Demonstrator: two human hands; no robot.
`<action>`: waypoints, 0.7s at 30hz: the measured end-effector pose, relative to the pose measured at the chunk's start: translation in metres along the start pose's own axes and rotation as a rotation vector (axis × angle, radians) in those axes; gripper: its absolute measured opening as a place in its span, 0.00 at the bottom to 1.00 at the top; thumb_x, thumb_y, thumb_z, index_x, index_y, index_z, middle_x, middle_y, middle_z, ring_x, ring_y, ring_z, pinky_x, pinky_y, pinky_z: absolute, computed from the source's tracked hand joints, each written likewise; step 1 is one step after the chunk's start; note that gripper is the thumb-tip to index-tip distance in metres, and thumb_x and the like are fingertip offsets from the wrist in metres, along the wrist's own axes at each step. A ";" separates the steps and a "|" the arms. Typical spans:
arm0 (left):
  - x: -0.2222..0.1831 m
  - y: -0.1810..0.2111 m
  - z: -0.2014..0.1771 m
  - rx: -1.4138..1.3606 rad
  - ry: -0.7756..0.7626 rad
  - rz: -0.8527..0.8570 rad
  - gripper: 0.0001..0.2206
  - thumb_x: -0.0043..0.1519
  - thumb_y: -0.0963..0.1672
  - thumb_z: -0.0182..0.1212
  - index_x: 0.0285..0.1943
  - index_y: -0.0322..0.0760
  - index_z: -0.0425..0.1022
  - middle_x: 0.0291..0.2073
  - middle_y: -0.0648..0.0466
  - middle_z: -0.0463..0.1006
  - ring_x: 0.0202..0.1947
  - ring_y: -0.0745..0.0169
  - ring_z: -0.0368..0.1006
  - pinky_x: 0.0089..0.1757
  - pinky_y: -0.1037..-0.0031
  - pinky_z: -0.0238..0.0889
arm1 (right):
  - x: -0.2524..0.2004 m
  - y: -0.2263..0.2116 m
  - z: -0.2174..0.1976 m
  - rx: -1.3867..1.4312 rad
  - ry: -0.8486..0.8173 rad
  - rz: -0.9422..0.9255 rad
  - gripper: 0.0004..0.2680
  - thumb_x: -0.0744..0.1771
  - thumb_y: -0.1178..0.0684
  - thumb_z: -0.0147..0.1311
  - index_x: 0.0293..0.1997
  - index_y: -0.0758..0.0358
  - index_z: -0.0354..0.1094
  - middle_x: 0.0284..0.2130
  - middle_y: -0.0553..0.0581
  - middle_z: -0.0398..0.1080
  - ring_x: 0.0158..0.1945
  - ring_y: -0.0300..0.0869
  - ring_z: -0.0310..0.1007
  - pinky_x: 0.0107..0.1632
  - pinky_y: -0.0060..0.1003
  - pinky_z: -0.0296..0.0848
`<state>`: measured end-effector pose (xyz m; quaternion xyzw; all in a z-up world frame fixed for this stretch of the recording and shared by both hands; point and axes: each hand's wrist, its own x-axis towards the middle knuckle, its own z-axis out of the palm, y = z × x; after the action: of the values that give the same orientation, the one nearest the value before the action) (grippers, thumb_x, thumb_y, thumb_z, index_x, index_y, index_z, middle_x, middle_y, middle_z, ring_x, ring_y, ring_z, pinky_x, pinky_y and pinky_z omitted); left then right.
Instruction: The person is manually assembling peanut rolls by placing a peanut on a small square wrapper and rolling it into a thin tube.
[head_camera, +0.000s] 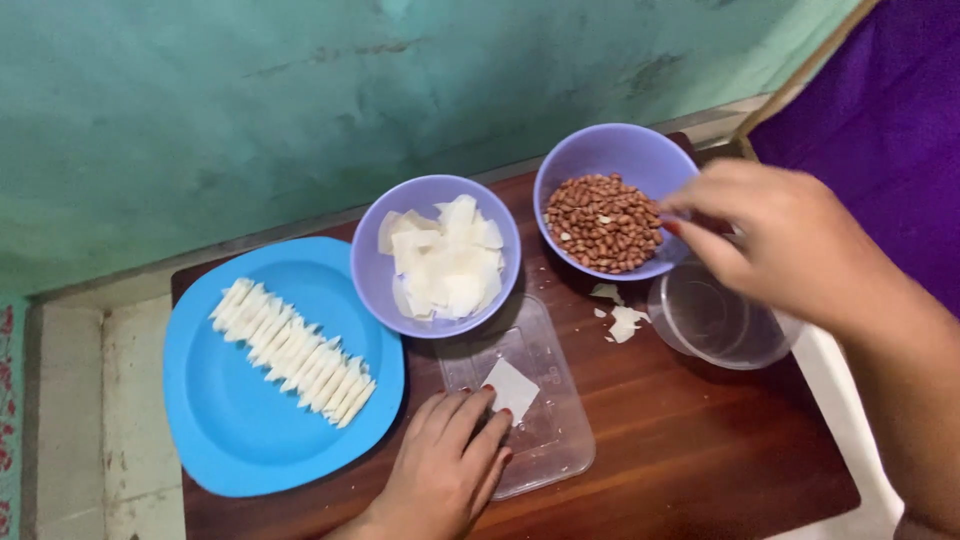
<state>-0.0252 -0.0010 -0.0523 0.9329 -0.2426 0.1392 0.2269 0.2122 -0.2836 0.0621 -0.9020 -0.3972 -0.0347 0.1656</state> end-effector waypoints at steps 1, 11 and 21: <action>-0.001 0.000 0.002 -0.006 -0.006 0.011 0.13 0.65 0.44 0.60 0.55 0.31 0.74 0.55 0.37 0.73 0.49 0.38 0.70 0.50 0.49 0.64 | 0.008 0.008 0.006 -0.002 0.003 0.014 0.06 0.66 0.57 0.60 0.46 0.62 0.77 0.40 0.55 0.78 0.41 0.46 0.77 0.43 0.43 0.73; -0.008 -0.008 0.016 0.030 0.001 0.000 0.16 0.64 0.47 0.63 0.57 0.35 0.74 0.59 0.37 0.72 0.52 0.39 0.70 0.52 0.51 0.65 | 0.062 0.035 0.049 0.077 -0.523 0.070 0.25 0.60 0.48 0.67 0.65 0.45 0.66 0.65 0.56 0.62 0.66 0.52 0.62 0.68 0.52 0.60; -0.009 -0.009 0.018 0.019 -0.047 -0.055 0.16 0.63 0.47 0.64 0.56 0.38 0.74 0.59 0.39 0.72 0.51 0.40 0.71 0.51 0.50 0.65 | 0.090 0.052 0.090 -0.044 -0.658 0.219 0.23 0.62 0.60 0.58 0.64 0.46 0.68 0.55 0.60 0.66 0.60 0.58 0.69 0.59 0.51 0.69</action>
<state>-0.0257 0.0007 -0.0739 0.9442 -0.2210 0.1134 0.2161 0.3049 -0.2236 -0.0192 -0.9055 -0.3293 0.2674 0.0118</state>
